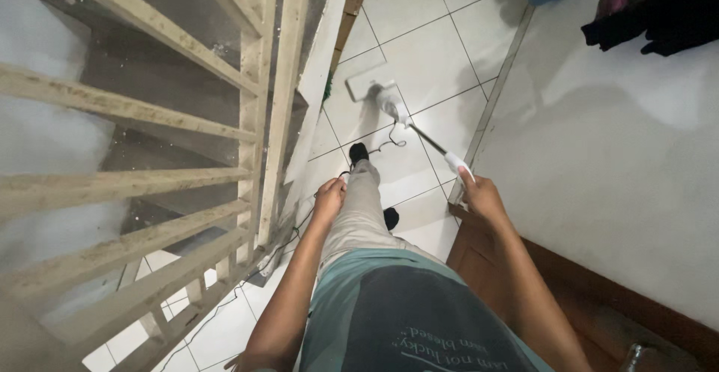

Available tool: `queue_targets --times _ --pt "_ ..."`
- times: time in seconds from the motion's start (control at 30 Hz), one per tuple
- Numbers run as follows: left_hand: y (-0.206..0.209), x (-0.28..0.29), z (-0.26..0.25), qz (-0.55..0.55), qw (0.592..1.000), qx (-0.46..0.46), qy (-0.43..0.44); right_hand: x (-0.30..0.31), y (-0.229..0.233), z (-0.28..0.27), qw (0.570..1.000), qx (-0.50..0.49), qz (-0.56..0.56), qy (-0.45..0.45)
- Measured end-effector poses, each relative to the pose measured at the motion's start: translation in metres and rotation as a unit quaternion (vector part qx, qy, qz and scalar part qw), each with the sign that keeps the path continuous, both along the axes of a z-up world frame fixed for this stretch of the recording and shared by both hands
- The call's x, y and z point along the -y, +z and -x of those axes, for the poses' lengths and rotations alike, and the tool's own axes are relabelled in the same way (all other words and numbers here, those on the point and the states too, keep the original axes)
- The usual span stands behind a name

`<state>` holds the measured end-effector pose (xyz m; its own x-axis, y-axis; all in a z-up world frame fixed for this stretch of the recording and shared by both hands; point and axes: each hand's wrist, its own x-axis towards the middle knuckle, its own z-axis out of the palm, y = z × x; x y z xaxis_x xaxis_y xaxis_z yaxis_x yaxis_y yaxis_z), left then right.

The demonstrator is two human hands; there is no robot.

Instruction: The person uses a corded stick vacuum to clean a tiled floor in a narrow indoor area. They move the vacuum head back and forth along the floor, navigating around furniture and a staircase, and manage the power cord with their left hand while operating the vacuum with their right hand.

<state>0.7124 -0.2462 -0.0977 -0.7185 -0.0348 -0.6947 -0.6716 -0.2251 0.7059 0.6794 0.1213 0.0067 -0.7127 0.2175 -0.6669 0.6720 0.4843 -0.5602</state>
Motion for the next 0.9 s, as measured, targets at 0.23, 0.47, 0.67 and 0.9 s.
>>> queue_targets --times 0.23,0.47,0.67,0.9 --pt "-0.006 0.001 -0.001 0.033 0.999 -0.025 -0.003 -0.013 0.087 0.004 0.998 0.057 -0.012 0.028" --pt "-0.023 0.008 0.018 0.013 0.998 -0.065 -0.001 -0.011 0.087 0.036 0.975 -0.014 -0.16 0.157" --pt "-0.011 0.012 0.044 0.023 0.998 -0.061 -0.001 0.003 0.097 0.085 0.942 0.008 -0.253 0.22" --pt "-0.005 0.02 0.075 0.002 0.999 -0.053 -0.007 0.015 0.11 0.133 0.925 -0.002 -0.298 0.234"
